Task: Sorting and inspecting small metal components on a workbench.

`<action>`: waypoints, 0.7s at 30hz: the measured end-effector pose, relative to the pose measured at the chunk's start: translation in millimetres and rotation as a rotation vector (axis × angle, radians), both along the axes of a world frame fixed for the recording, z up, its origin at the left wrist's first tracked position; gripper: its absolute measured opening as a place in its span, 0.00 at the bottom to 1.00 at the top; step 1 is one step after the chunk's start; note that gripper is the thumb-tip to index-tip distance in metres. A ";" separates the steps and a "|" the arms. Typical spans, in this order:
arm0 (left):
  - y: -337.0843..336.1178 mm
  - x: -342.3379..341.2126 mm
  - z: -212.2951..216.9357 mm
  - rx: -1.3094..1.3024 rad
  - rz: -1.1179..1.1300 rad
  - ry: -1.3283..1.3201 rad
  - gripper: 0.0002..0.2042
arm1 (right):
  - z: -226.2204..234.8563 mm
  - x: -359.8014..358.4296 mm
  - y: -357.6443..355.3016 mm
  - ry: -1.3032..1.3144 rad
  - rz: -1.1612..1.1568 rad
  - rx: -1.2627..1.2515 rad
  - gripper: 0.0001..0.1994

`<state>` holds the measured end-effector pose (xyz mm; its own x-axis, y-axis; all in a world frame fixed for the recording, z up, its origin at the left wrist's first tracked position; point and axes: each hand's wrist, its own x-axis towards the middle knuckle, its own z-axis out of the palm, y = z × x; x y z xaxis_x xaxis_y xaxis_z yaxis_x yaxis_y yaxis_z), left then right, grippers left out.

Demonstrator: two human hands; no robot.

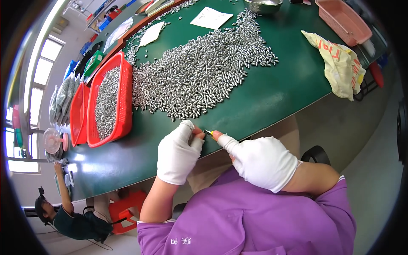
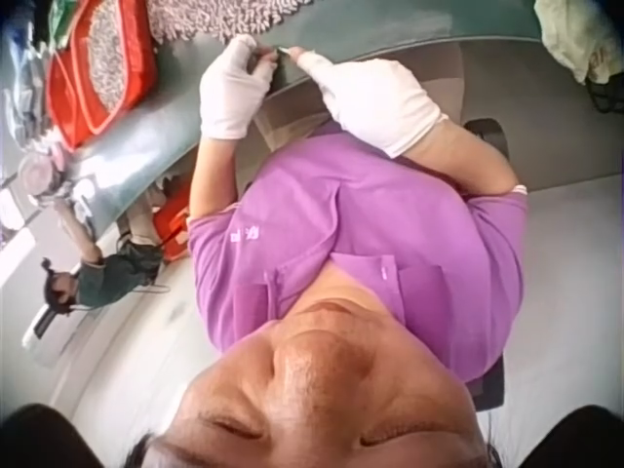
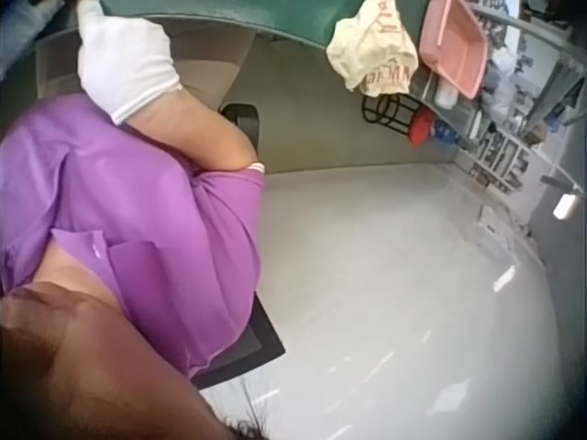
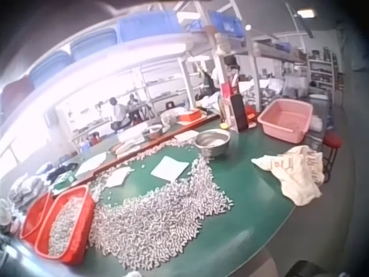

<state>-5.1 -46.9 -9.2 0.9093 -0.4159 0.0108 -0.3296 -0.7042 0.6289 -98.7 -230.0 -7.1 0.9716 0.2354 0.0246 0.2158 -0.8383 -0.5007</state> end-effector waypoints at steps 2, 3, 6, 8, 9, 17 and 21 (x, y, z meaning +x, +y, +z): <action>-0.3 1.4 0.0 -0.010 -0.005 0.011 0.04 | 1.5 2.3 -1.7 -0.002 0.021 -0.026 0.30; -0.2 1.8 0.3 -0.024 -0.014 0.018 0.04 | 1.8 3.3 -1.8 -0.002 0.021 -0.026 0.30; -0.8 2.5 0.6 -0.017 -0.009 0.045 0.03 | 4.8 4.3 -1.2 -0.008 0.031 -0.068 0.30; -0.7 2.0 2.3 -0.006 -0.021 0.040 0.03 | 6.4 2.3 -0.4 0.030 0.015 -0.082 0.29; -1.4 2.5 2.9 0.002 -0.027 0.033 0.03 | 7.6 3.2 -3.3 0.017 0.011 -0.095 0.29; 11.3 33.8 14.8 -0.483 0.062 0.299 0.03 | 14.8 49.9 -96.2 -0.488 -0.628 -0.083 0.29; -0.3 68.4 34.5 -1.002 -0.047 0.691 0.07 | -2.5 89.2 -169.3 -0.221 -0.780 -0.434 0.26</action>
